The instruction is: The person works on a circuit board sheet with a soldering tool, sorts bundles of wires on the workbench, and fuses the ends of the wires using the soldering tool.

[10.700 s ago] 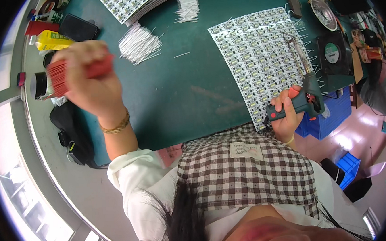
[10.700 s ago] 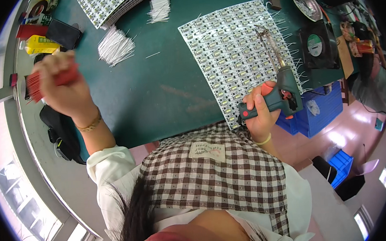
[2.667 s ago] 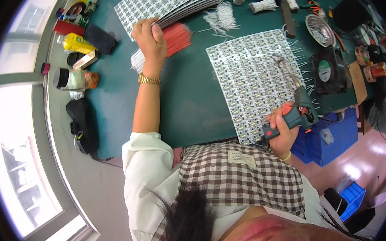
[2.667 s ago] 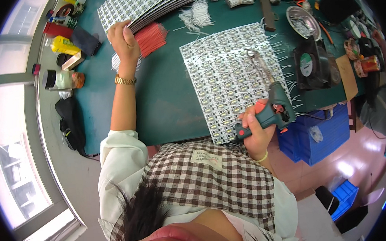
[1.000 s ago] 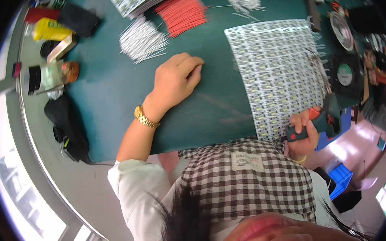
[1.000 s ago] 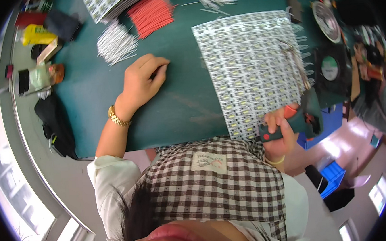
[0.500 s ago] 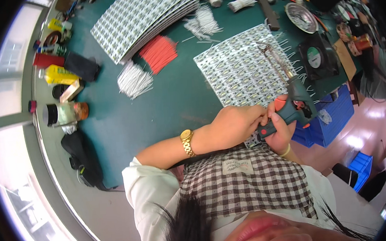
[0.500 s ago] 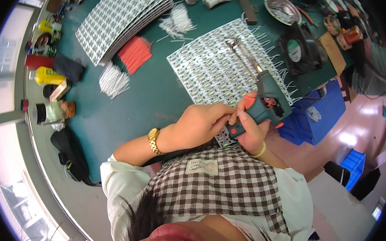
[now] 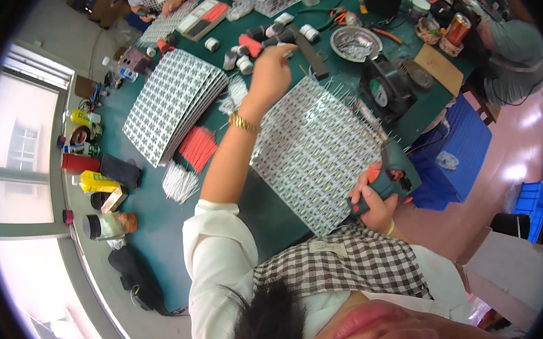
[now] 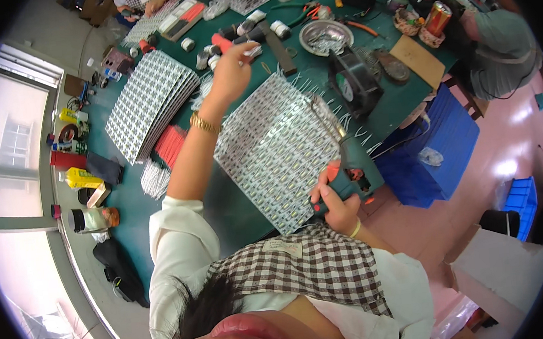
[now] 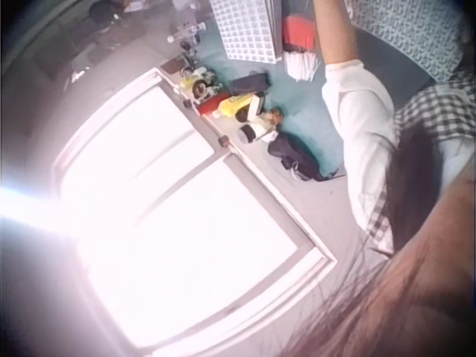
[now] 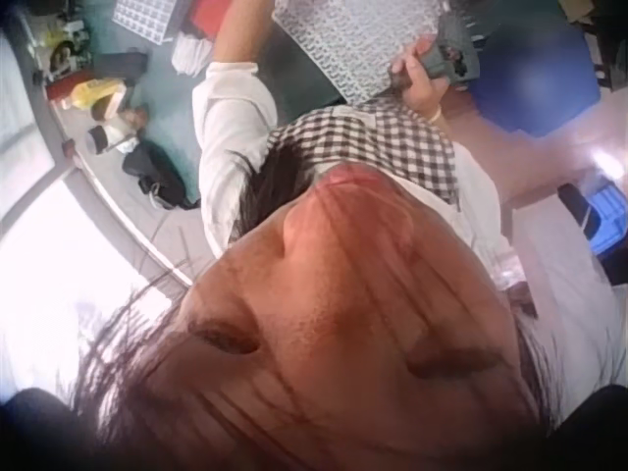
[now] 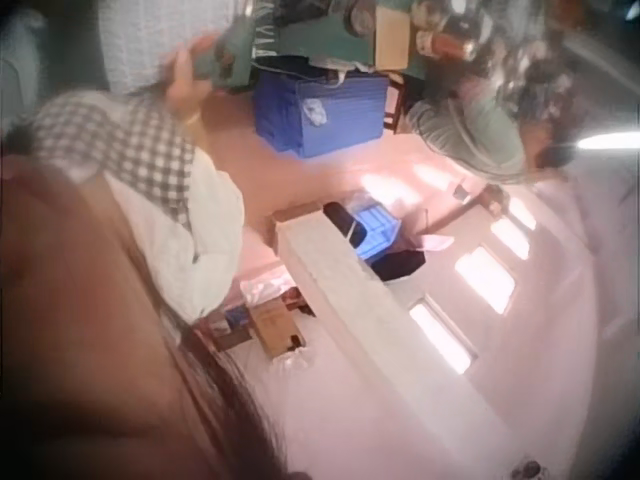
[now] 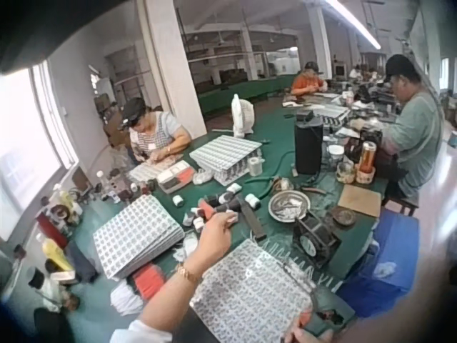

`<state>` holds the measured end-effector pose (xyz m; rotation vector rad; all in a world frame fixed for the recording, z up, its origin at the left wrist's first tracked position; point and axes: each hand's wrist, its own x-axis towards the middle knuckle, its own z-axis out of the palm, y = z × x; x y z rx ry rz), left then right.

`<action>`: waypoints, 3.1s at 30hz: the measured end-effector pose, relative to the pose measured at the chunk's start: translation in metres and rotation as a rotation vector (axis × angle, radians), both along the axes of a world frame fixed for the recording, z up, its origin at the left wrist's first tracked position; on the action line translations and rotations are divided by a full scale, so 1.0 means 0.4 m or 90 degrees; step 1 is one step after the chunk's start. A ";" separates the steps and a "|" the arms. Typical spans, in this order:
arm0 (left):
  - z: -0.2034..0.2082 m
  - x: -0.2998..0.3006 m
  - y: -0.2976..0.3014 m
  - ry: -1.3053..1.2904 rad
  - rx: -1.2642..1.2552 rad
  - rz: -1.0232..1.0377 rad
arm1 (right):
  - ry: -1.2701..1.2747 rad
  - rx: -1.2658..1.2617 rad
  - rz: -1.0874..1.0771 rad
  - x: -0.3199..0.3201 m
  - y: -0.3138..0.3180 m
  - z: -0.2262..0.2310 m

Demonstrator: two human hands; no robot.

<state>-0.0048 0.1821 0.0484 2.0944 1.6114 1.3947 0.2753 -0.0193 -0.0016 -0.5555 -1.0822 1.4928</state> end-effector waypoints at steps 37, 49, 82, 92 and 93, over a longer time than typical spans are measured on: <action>-0.003 -0.130 -0.619 -1.036 -0.360 -0.386 | 0.004 -0.091 0.093 -0.070 -0.038 0.107; -0.030 -0.072 -0.749 -0.902 -0.429 -0.298 | -0.108 -0.113 0.253 -0.319 -0.079 0.165; -0.035 -0.150 -0.682 -1.239 -0.287 -0.456 | -0.145 0.033 0.212 -0.351 -0.016 0.102; -0.082 -0.095 -0.696 -1.375 -0.300 -0.487 | -0.348 0.278 0.261 -0.438 -0.004 0.089; -0.084 -0.098 -0.689 -1.340 -0.307 -0.464 | -0.311 0.252 0.228 -0.459 -0.012 0.099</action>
